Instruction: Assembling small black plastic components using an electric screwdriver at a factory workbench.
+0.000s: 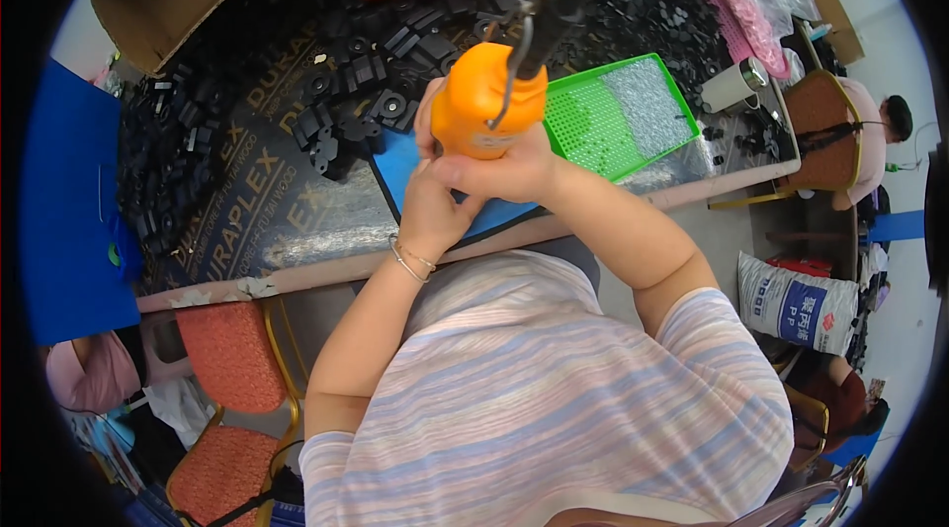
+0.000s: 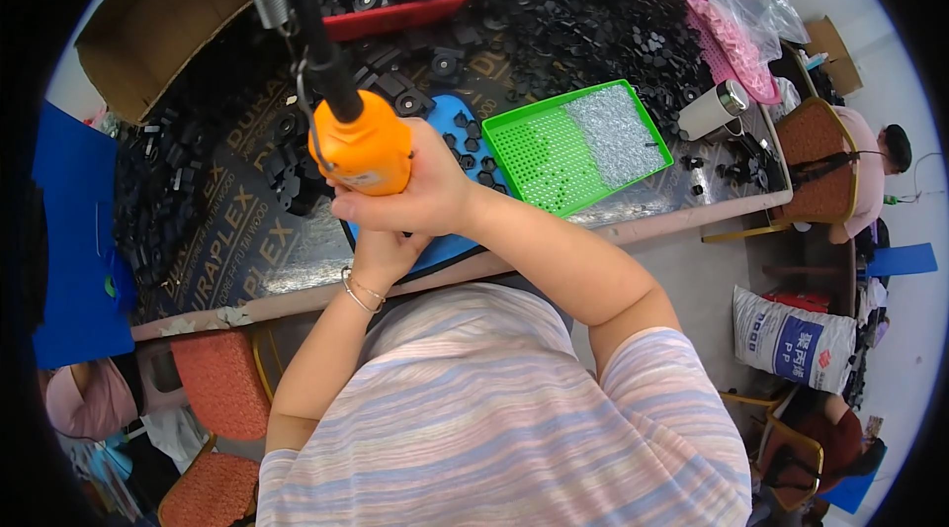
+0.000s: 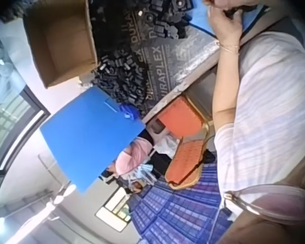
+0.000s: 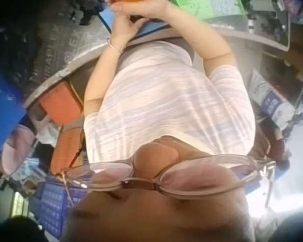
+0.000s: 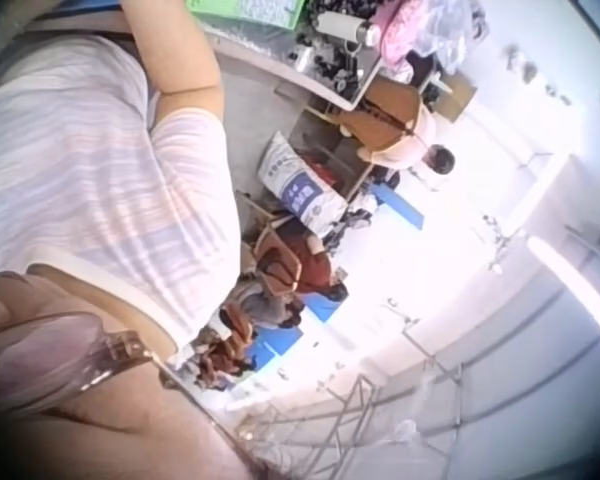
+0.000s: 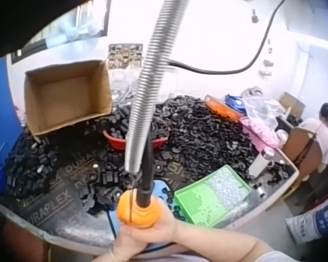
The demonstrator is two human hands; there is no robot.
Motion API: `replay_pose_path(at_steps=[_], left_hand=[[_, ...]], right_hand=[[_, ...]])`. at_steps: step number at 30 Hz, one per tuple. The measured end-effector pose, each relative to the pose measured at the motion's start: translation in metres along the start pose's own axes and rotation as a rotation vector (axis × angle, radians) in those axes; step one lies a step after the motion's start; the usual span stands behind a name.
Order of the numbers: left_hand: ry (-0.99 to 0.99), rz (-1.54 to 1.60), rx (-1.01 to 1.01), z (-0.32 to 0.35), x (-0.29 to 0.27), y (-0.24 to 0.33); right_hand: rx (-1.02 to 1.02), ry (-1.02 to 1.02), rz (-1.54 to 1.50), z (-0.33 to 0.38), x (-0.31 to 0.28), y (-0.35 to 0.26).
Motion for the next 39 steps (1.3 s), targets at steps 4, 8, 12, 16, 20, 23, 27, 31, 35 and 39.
replay_pose_path(at_steps=[4,8,12,16,20,23,27,31,35,39], left_hand=[[0.064,0.065,-0.015,-0.006,-0.004,0.009],[-0.099,-0.024,-0.127,-0.005,-0.004,0.007],[-0.206,-0.189,-0.078,-0.006,-0.006,0.006],[-0.067,-0.321,-0.189,-0.007,-0.03,-0.005],[-0.058,-0.54,-0.147,-0.004,-0.044,0.005],[-0.134,-0.567,0.072,-0.01,-0.031,0.044],[-0.206,-0.255,0.064,-0.007,0.01,0.048],[-0.197,-0.07,-0.015,-0.011,0.03,0.032],[-0.254,0.055,-0.098,-0.013,0.034,0.022],[-0.271,0.113,-0.146,-0.015,0.032,0.021]], right_hand=[[0.055,-0.009,0.002,0.001,-0.002,-0.012],[-0.006,0.189,-0.224,0.016,-0.018,-0.005],[-0.234,-0.021,0.004,0.011,-0.014,-0.024],[-0.241,0.319,-0.23,0.018,-0.045,-0.04],[-0.247,0.494,-0.112,0.046,-0.084,-0.048],[-0.268,0.591,0.029,0.068,-0.104,-0.053],[-0.184,0.685,0.078,0.077,-0.111,-0.044],[-0.131,0.73,0.158,0.079,-0.112,-0.037],[-0.112,0.747,0.186,0.082,-0.117,-0.035],[-0.09,0.758,0.164,0.082,-0.121,-0.03]])
Point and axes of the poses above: each hand's wrist, its own z-axis away from the middle knuckle, its own x-axis out of the palm, y = z × x, the point moved 4 cm from there along -z, towards the middle knuckle, and after that the axes turned 11 degrees about x, right-handed, at the moved point
